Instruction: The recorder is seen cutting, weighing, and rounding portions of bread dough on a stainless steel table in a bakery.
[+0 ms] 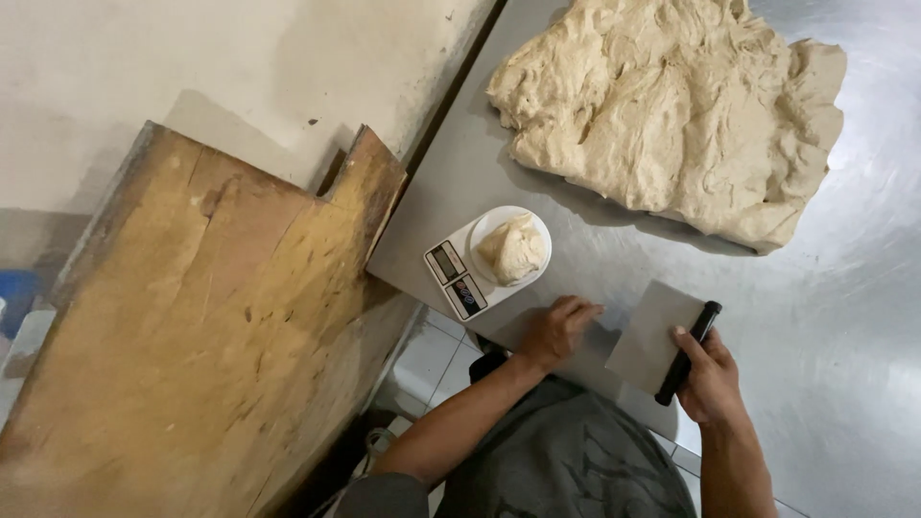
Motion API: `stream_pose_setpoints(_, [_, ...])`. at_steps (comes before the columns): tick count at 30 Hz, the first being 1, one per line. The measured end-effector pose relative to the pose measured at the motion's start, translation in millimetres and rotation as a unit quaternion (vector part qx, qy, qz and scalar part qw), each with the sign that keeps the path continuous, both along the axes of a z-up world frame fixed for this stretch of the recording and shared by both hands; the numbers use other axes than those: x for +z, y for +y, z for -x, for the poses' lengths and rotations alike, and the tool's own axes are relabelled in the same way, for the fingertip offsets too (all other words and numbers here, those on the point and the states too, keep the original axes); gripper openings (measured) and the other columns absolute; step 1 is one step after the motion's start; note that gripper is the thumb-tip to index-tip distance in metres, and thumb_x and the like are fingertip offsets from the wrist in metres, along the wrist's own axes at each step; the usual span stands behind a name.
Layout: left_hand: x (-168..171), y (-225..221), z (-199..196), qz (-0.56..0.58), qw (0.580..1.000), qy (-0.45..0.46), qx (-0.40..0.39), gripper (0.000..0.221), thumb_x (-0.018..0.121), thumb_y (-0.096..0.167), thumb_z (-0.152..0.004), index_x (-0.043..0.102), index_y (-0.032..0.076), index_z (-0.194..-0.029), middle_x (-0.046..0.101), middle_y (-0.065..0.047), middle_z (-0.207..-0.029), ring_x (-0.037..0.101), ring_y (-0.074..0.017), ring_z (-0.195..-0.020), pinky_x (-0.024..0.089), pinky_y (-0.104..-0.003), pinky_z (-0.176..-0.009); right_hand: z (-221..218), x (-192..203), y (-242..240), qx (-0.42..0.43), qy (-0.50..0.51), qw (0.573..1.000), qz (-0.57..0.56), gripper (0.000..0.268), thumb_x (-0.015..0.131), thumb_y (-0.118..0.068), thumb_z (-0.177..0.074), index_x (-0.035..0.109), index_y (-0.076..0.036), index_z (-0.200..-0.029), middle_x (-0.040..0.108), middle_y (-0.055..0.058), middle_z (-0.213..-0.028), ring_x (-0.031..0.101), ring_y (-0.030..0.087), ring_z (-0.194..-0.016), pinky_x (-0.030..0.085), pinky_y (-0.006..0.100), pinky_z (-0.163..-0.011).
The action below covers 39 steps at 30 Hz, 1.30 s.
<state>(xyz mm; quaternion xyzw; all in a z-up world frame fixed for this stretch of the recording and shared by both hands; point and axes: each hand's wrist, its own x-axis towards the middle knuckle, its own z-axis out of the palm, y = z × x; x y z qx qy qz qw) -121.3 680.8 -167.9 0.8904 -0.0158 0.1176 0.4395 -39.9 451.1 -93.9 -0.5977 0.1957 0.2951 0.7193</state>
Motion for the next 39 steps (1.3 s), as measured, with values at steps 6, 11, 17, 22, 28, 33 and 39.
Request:
stream_pose_setpoints(6, [44.5,5.1,-0.5,-0.092,0.994,-0.064,-0.007,0.032,0.066,0.007,-0.095,0.070,0.004,-0.126,0.069,-0.013,-0.127,0.063,-0.0339,-0.126,0.047,-0.048,-0.112,-6.9,-3.7,-5.8,-0.009,-0.028,0.999,-0.013,0.035,0.059,-0.014,-0.102,0.053,-0.005,-0.135,0.061,0.010,-0.121,0.063,0.022,-0.105,0.056,0.040,-0.086])
stream_pose_setpoints(11, [62.4,42.3,10.3,-0.144,0.979,-0.123,0.077,0.035,0.070,0.010,-0.097,0.068,0.011,-0.132,0.067,-0.006,-0.134,0.057,-0.0269,-0.131,0.043,-0.045,-0.115,-15.6,1.6,-8.8,-0.018,-0.025,1.000,0.000,0.032,0.059,-0.014,-0.103,0.053,-0.005,-0.134,0.062,0.009,-0.116,0.063,0.022,-0.101,0.056,0.041,-0.083])
stream_pose_setpoints(17, [115.2,82.7,-9.4,-0.149,0.953,-0.027,0.261,0.065,0.088,0.027,-0.073,0.064,0.005,-0.128,0.058,-0.016,-0.130,0.048,-0.0335,-0.125,0.036,-0.051,-0.105,-20.1,-6.9,-7.2,-0.019,-0.013,1.000,0.016,0.033,0.060,-0.015,-0.100,0.053,-0.007,-0.132,0.064,0.006,-0.114,0.064,0.020,-0.100,0.056,0.039,-0.082])
stream_pose_setpoints(22, [89.7,96.5,-14.3,-0.023,0.964,0.019,0.263,0.059,0.090,0.017,-0.077,0.065,0.008,-0.129,0.059,-0.014,-0.133,0.053,-0.0295,-0.128,0.046,-0.042,-0.109,-24.7,-7.4,10.1,0.007,-0.035,0.998,0.049,0.032,0.062,-0.015,-0.100,0.053,-0.005,-0.129,0.065,0.008,-0.112,0.064,0.020,-0.099,0.056,0.039,-0.082])
stream_pose_setpoints(28, [38.1,139.6,-14.8,0.465,0.827,0.000,0.315,0.046,0.076,0.017,-0.091,0.065,0.000,-0.133,0.069,-0.016,-0.132,0.066,-0.0271,-0.121,0.052,-0.039,-0.106,-24.6,-10.4,9.6,-0.003,-0.027,0.999,0.041,0.029,0.064,-0.017,-0.100,0.058,-0.003,-0.125,0.066,0.007,-0.107,0.064,0.019,-0.092,0.056,0.038,-0.077])
stream_pose_setpoints(33, [37.9,147.3,-15.3,0.663,0.687,-0.117,0.273,0.042,0.059,0.023,-0.104,0.064,-0.004,-0.136,0.067,-0.016,-0.133,0.066,-0.0270,-0.122,0.053,-0.041,-0.105,-27.2,-3.8,5.3,-0.069,0.032,0.996,0.053,0.030,0.065,-0.022,-0.100,0.060,-0.006,-0.125,0.065,0.005,-0.106,0.063,0.017,-0.089,0.055,0.038,-0.074])
stream_pose_setpoints(39, [127.4,74.8,-15.2,0.263,0.963,0.046,0.030,0.035,0.069,0.019,-0.094,0.069,0.009,-0.128,0.067,-0.012,-0.131,0.070,-0.0247,-0.114,0.064,-0.037,-0.092,-23.1,18.3,15.3,-0.040,-0.040,0.993,0.103,0.048,0.073,-0.014,-0.088,0.050,-0.007,-0.129,0.067,0.008,-0.111,0.067,0.023,-0.095,0.059,0.040,-0.077])
